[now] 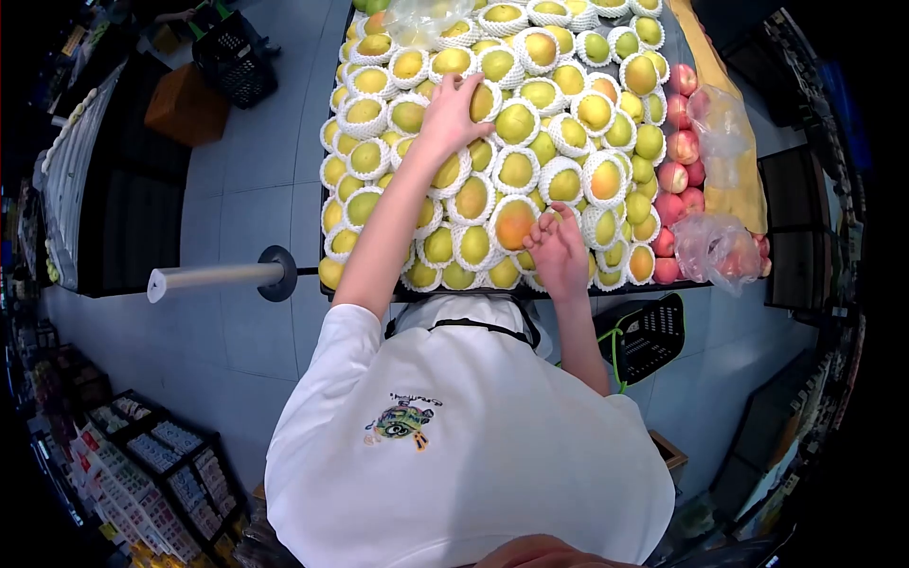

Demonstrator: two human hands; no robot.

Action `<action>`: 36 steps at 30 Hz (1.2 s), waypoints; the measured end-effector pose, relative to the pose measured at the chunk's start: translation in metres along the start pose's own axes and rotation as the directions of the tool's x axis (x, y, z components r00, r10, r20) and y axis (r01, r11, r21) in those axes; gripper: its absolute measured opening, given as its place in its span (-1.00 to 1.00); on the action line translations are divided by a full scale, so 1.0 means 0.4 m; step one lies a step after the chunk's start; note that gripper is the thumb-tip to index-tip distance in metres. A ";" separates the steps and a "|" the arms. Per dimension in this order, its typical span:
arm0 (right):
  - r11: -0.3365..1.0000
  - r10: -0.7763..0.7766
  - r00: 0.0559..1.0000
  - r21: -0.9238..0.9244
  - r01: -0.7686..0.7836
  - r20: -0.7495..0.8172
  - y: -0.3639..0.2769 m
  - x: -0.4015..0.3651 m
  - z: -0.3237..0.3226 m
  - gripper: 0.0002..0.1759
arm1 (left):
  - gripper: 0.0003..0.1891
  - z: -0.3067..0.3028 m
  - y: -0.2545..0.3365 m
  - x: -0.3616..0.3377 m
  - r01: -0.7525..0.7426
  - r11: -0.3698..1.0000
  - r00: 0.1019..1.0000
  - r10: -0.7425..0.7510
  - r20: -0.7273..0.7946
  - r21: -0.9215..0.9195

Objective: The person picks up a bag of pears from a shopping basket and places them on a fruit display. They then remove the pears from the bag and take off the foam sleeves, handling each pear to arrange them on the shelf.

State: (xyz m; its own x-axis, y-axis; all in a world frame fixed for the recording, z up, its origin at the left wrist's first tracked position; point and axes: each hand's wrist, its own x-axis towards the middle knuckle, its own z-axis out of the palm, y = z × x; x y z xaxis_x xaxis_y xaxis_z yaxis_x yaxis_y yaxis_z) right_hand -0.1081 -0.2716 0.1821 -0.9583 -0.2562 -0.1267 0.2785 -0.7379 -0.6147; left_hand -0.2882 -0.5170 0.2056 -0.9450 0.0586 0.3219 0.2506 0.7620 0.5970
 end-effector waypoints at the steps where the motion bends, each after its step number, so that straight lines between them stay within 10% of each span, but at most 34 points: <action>1: 1.000 -0.008 1.000 0.003 0.008 0.000 -0.001 0.000 0.003 -0.56 | -0.15 0.008 0.005 0.016 0.057 0.998 0.996 -0.059 0.067 0.032; 14: 0.990 0.023 0.998 0.142 -0.015 -0.056 0.030 -0.036 -0.054 -0.57 | -0.09 -0.154 -0.042 0.081 0.374 0.899 0.925 -0.343 0.164 -0.228; 20: 0.993 0.047 0.997 0.112 -0.039 -0.064 0.029 -0.019 -0.037 -0.58 | -0.16 -0.046 -0.009 0.029 0.127 0.964 0.972 -0.169 0.165 0.235; 36: 0.984 0.044 0.996 0.178 -0.030 -0.074 0.035 -0.033 -0.050 -0.62 | -0.14 -0.060 -0.045 0.062 -0.084 0.986 0.874 0.004 0.485 0.142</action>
State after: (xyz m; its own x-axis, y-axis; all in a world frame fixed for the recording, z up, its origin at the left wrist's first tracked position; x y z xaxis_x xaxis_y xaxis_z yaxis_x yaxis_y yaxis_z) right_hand -0.0929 -0.2663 0.1596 -0.9472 -0.2416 -0.2107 0.3143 -0.8292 -0.4623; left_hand -0.3111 -0.5447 0.2206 -0.9272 0.3673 -0.0729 0.2962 0.8386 0.4572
